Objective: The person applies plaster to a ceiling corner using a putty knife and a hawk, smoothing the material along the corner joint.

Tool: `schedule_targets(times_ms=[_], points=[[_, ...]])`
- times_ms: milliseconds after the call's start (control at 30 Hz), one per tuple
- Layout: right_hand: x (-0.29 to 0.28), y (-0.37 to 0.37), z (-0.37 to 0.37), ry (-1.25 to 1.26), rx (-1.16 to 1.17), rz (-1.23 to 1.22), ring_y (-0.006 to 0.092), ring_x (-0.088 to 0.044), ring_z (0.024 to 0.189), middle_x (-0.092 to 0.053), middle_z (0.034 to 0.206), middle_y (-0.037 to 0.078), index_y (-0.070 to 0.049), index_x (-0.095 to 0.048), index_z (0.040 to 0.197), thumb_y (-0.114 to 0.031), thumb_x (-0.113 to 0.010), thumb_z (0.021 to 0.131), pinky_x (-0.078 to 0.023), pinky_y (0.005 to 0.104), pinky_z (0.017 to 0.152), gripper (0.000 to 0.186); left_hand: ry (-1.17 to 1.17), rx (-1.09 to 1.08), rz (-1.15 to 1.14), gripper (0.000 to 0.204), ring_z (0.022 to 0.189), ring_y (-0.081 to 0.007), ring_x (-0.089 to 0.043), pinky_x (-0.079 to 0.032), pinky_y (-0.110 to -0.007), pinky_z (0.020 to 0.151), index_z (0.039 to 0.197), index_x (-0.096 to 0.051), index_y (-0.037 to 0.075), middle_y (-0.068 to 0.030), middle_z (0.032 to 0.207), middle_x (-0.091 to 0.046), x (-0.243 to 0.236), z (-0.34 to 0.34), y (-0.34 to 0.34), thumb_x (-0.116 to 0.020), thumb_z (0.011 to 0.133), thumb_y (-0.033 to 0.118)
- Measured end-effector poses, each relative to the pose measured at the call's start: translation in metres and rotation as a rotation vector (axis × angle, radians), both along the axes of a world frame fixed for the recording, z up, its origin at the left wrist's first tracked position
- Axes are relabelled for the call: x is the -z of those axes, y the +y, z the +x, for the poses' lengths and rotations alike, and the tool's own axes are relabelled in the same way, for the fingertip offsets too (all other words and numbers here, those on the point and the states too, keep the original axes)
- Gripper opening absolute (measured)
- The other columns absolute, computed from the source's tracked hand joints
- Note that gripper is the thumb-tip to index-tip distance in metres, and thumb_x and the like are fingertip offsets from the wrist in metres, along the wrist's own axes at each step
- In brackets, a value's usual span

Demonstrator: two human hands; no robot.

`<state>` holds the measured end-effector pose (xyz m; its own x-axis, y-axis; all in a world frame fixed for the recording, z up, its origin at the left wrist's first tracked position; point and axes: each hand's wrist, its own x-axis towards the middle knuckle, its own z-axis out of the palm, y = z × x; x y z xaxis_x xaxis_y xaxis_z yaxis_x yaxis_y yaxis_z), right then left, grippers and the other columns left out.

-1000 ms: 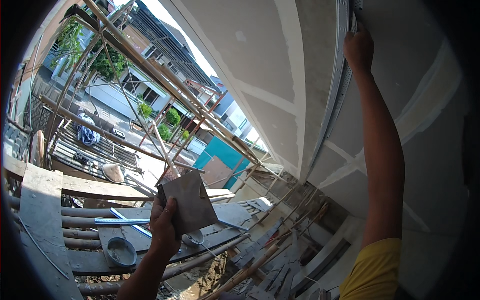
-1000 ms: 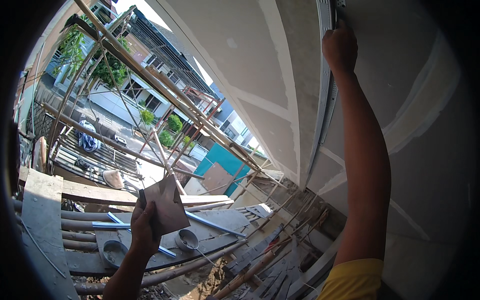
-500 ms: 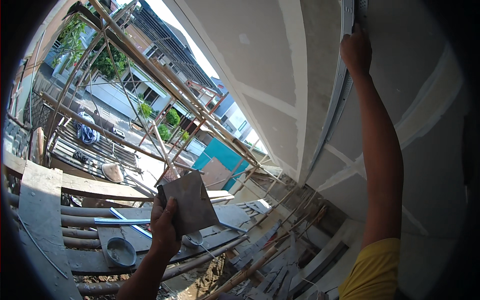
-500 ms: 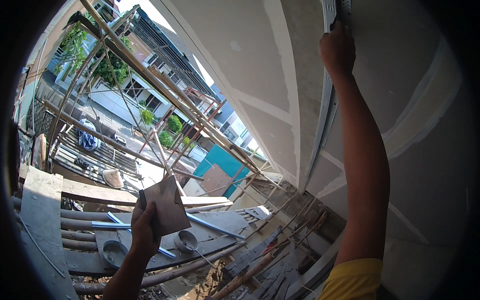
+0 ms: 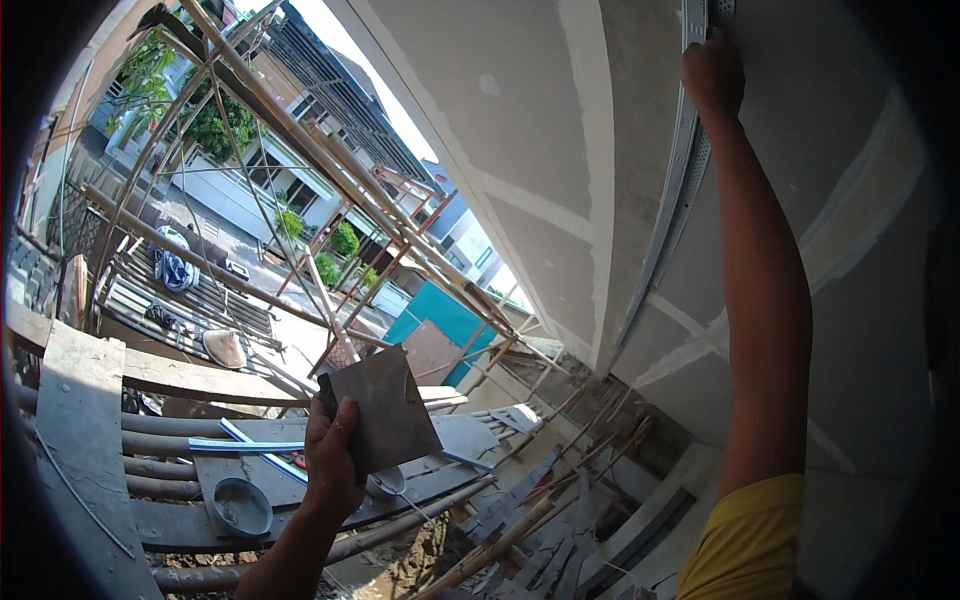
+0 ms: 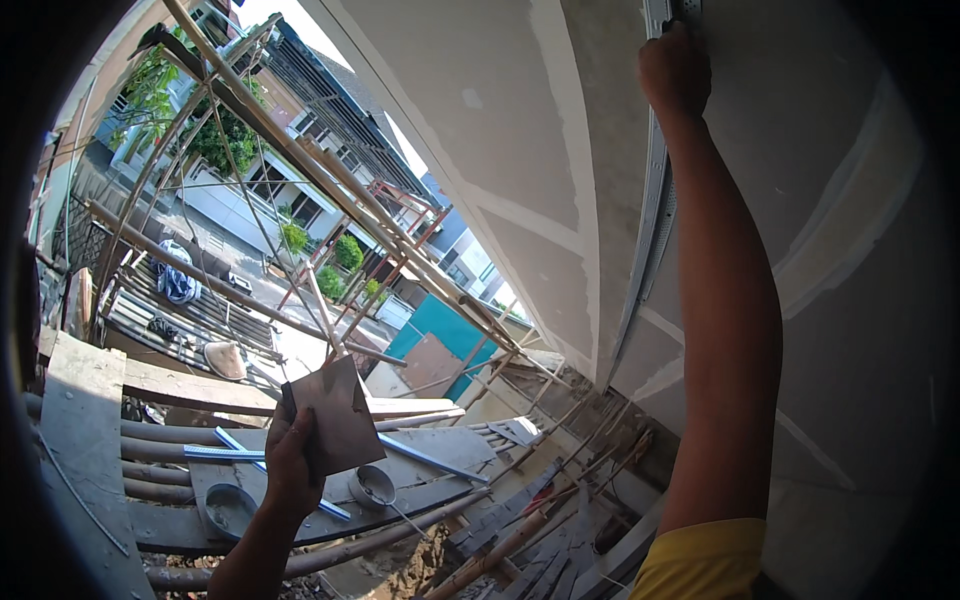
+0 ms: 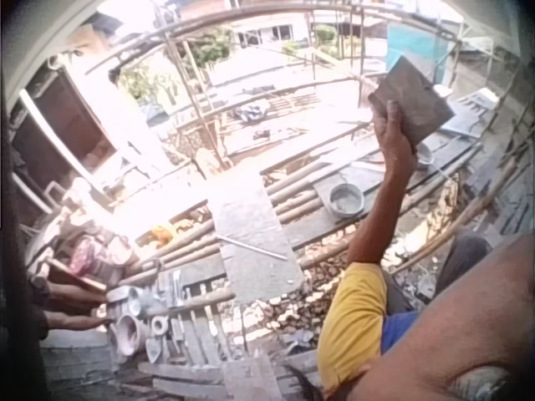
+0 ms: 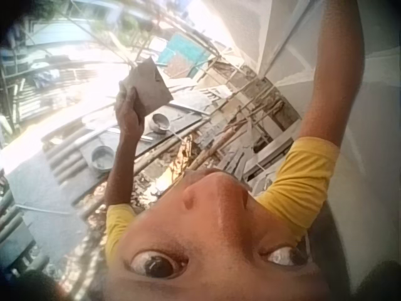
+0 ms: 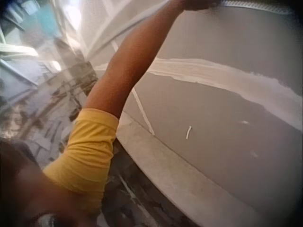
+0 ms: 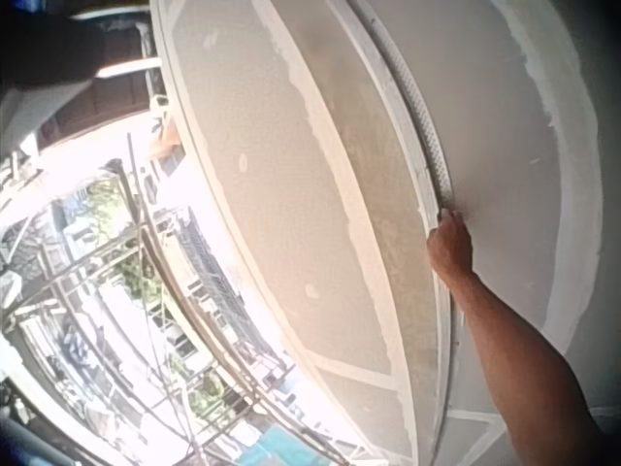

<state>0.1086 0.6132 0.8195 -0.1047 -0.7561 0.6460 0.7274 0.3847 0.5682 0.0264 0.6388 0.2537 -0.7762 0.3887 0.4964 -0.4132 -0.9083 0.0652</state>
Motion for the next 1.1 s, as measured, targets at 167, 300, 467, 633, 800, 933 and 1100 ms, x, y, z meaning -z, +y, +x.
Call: schedule_targets(times_ms=[167, 300, 467, 633, 800, 933, 1100], points=[[-0.006, 0.016, 0.011, -0.014, 0.172, 0.238, 0.0420, -0.060, 0.093, -0.060, 0.102, 0.027, 0.006, -0.059, 0.099, -0.018, -0.048, 0.086, -0.048, 0.0493, 0.085, 0.030, 0.010, 0.020, -0.011, 0.043, 0.112, -0.0226, -0.056, -0.049, -0.037, 0.095, 0.136, -0.036, 0.003, -0.0143, 0.124, -0.052, 0.003, -0.003, -0.002, -0.048, 0.097, 0.016], [0.025, 0.000, 0.016, -0.042, -0.025, 0.100, 0.0425, -0.060, 0.094, -0.060, 0.103, 0.028, 0.005, -0.061, 0.101, -0.018, -0.047, 0.086, -0.048, 0.0498, 0.086, 0.030, -0.001, 0.017, -0.017, 0.043, 0.112, -0.0225, -0.056, -0.049, -0.037, 0.095, 0.136, -0.036, 0.003, -0.0142, 0.124, -0.052, 0.007, -0.006, -0.001, -0.048, 0.097, 0.016], [0.001, -0.020, 0.007, -0.017, 0.042, 0.045, 0.0442, -0.061, 0.093, -0.062, 0.099, 0.028, 0.004, -0.061, 0.100, -0.021, -0.048, 0.085, -0.049, 0.0523, 0.083, 0.032, 0.018, 0.018, -0.008, 0.043, 0.112, -0.0223, -0.056, -0.049, -0.037, 0.094, 0.136, -0.036, 0.003, -0.0138, 0.124, -0.052, 0.005, -0.002, 0.000, -0.049, 0.097, 0.017], [0.012, -0.031, -0.004, 0.056, 0.006, -0.007, 0.0452, -0.061, 0.091, -0.063, 0.097, 0.028, 0.003, -0.060, 0.099, -0.022, -0.048, 0.085, -0.049, 0.0530, 0.081, 0.031, -0.003, -0.005, -0.005, 0.040, 0.104, -0.0203, -0.059, -0.052, -0.035, 0.089, 0.127, -0.037, 0.002, -0.0131, 0.115, -0.054, 0.001, -0.003, -0.003, -0.053, 0.095, 0.020], [0.030, -0.032, -0.001, 0.025, -0.004, -0.011, 0.0451, -0.060, 0.094, -0.062, 0.100, 0.028, 0.003, -0.059, 0.102, -0.022, -0.048, 0.085, -0.048, 0.0522, 0.083, 0.032, -0.016, 0.015, 0.005, 0.042, 0.112, -0.0226, -0.055, -0.048, -0.037, 0.095, 0.136, -0.036, 0.003, -0.0135, 0.124, -0.052, 0.006, -0.009, -0.008, -0.048, 0.097, 0.015], [0.021, -0.027, 0.004, 0.060, -0.007, -0.044, 0.0448, -0.060, 0.096, -0.061, 0.104, 0.027, 0.003, -0.058, 0.106, -0.022, -0.048, 0.085, -0.048, 0.0518, 0.085, 0.034, -0.017, 0.015, -0.004, 0.042, 0.112, -0.0227, -0.055, -0.048, -0.038, 0.096, 0.136, -0.036, 0.003, -0.0136, 0.124, -0.052, 0.005, -0.009, -0.009, -0.048, 0.097, 0.014], [0.017, -0.029, 0.002, 0.086, -0.001, -0.041, 0.0450, -0.060, 0.095, -0.061, 0.104, 0.027, 0.003, -0.058, 0.106, -0.022, -0.047, 0.086, -0.048, 0.0524, 0.084, 0.034, -0.011, 0.008, -0.003, 0.043, 0.112, -0.0224, -0.055, -0.048, -0.038, 0.096, 0.136, -0.035, 0.003, -0.0133, 0.123, -0.052, 0.005, -0.009, -0.008, -0.048, 0.097, 0.015]])
